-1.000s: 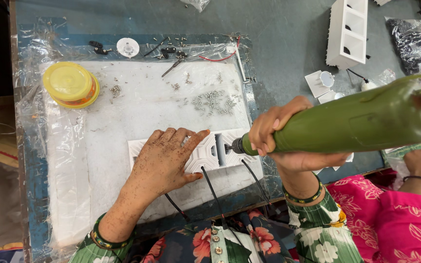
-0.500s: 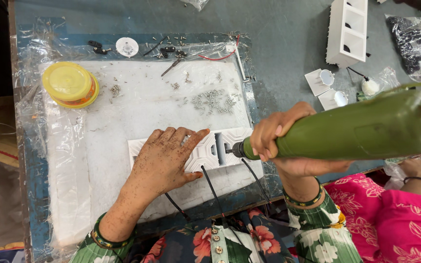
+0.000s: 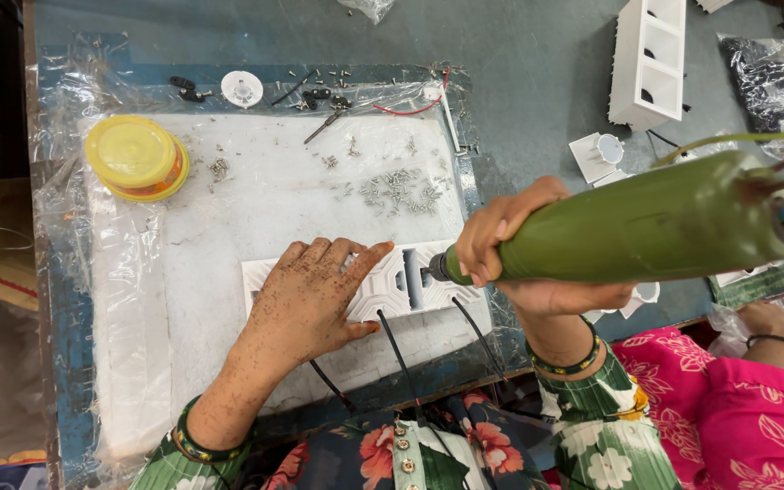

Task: The person assembles white plastic light fixture housings at a workbench. They position a multi-compartment housing on the padded work surface, place black wire leads and screws, and use a green electric screwdriver to drive screws into the housing, repeating the screwdriving cycle across housings.

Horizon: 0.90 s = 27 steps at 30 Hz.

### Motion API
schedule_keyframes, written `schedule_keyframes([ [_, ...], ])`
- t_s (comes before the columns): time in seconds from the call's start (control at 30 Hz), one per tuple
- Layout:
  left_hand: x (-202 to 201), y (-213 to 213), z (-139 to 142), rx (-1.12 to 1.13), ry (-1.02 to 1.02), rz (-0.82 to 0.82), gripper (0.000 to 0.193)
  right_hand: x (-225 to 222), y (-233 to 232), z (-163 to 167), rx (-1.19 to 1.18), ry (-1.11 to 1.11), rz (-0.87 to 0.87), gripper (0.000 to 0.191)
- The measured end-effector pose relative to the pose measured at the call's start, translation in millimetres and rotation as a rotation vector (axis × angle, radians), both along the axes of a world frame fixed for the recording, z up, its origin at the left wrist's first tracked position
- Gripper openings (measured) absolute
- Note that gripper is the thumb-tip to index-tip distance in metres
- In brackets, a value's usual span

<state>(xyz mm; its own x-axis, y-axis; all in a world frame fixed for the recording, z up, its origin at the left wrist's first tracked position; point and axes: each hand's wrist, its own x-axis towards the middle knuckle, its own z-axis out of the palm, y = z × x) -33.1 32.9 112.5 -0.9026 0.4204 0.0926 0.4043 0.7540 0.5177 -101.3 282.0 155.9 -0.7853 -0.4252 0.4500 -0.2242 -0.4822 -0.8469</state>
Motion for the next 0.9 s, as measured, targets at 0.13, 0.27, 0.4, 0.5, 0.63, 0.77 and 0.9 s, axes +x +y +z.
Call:
schedule_keyframes([
  [0.13, -0.1, 0.0, -0.7, 0.0, -0.004, 0.001, 0.104, 0.1, -0.7, 2.3, 0.028, -0.006, -0.017, 0.095],
  [0.27, 0.2, -0.6, -1.9, 0.0, -0.007, -0.003, 0.103, 1.4, 1.3, 4.4, -0.028, -0.04, -0.018, 0.096],
  [0.4, 0.2, -0.8, -2.3, -0.017, -0.012, -0.004, 0.103, 5.1, 4.7, 5.9, -0.022, -0.076, -0.043, 0.097],
  [0.5, 0.2, -0.3, -1.5, -0.013, -0.005, -0.003, 0.105, 6.0, 4.1, 5.2, -0.02, -0.074, -0.049, 0.098],
  [0.63, 0.4, 0.0, -0.1, -0.033, -0.034, 0.0, 0.104, 7.1, 0.6, 3.7, 0.004, -0.062, -0.089, 0.099],
  [0.77, 0.5, -0.3, 0.6, -0.012, -0.002, 0.003, 0.102, 8.8, 1.2, 3.1, 0.014, -0.074, -0.086, 0.098],
  [0.9, 0.7, -0.2, -0.3, -0.02, -0.014, 0.005, 0.105, 9.3, 5.6, -0.1, 0.005, -0.088, -0.06, 0.097],
])
